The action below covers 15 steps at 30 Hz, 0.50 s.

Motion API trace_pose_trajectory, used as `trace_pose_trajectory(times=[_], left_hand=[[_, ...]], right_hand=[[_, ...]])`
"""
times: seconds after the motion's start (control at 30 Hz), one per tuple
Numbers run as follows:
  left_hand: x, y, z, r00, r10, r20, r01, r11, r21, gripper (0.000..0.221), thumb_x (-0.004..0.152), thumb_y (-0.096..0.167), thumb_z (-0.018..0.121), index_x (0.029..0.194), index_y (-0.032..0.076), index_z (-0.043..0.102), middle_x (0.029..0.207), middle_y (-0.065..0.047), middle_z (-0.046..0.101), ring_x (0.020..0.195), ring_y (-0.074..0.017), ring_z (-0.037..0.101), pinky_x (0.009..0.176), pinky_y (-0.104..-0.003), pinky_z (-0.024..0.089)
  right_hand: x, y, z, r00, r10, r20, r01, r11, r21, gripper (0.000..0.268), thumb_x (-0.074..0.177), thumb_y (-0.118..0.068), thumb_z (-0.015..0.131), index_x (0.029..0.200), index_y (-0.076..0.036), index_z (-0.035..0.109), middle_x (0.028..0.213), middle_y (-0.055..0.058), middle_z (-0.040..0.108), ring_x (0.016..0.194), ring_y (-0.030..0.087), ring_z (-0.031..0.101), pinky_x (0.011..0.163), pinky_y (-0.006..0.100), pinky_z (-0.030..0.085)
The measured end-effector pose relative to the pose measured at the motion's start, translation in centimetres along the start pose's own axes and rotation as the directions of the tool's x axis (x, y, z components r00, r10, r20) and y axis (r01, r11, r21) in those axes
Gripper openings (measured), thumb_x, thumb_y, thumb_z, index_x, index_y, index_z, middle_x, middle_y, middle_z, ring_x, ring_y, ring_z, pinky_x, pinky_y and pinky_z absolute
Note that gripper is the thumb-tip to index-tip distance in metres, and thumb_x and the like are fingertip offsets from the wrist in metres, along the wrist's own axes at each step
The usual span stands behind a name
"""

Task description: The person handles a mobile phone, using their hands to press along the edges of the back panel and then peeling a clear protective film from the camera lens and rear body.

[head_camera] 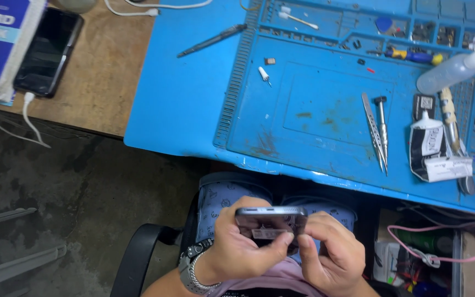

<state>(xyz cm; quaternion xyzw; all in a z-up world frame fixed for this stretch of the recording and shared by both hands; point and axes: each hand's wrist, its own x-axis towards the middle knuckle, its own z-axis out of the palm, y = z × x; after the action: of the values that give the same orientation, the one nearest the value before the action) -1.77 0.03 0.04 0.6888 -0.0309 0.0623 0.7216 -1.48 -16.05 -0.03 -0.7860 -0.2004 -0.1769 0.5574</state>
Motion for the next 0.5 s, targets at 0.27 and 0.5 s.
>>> trace_pose_trajectory(times=[0.27, 0.5], left_hand=[[0.4, 1.2, 0.4, 0.978, 0.207, 0.021, -0.2, 0.965, -0.171, 0.022, 0.084, 0.001, 0.078, 0.097, 0.0, 0.061, 0.087, -0.012, 0.075, 0.073, -0.0194, 0.074, 0.057, -0.024, 0.06], [0.2, 0.7, 0.0, 0.993, 0.108, 0.048, -0.094, 0.969, -0.23, 0.025, 0.084, 0.006, 0.08, 0.098, -0.001, 0.061, 0.084, -0.013, 0.075, 0.065, -0.0156, 0.071, 0.052, -0.025, 0.058]], right_hand=[[-1.5, 0.8, 0.0, 0.997, 0.059, -0.039, -0.055, 0.993, 0.105, 0.016, 0.095, -0.016, 0.061, 0.095, 0.0, 0.066, 0.085, 0.012, 0.069, 0.07, 0.023, 0.066, 0.067, 0.032, 0.057], [-1.7, 0.0, 0.3, 0.981, 0.167, -0.101, -0.154, 0.98, 0.124, 0.017, 0.093, -0.017, 0.064, 0.09, 0.0, 0.067, 0.082, 0.011, 0.068, 0.07, 0.021, 0.064, 0.069, 0.032, 0.055]])
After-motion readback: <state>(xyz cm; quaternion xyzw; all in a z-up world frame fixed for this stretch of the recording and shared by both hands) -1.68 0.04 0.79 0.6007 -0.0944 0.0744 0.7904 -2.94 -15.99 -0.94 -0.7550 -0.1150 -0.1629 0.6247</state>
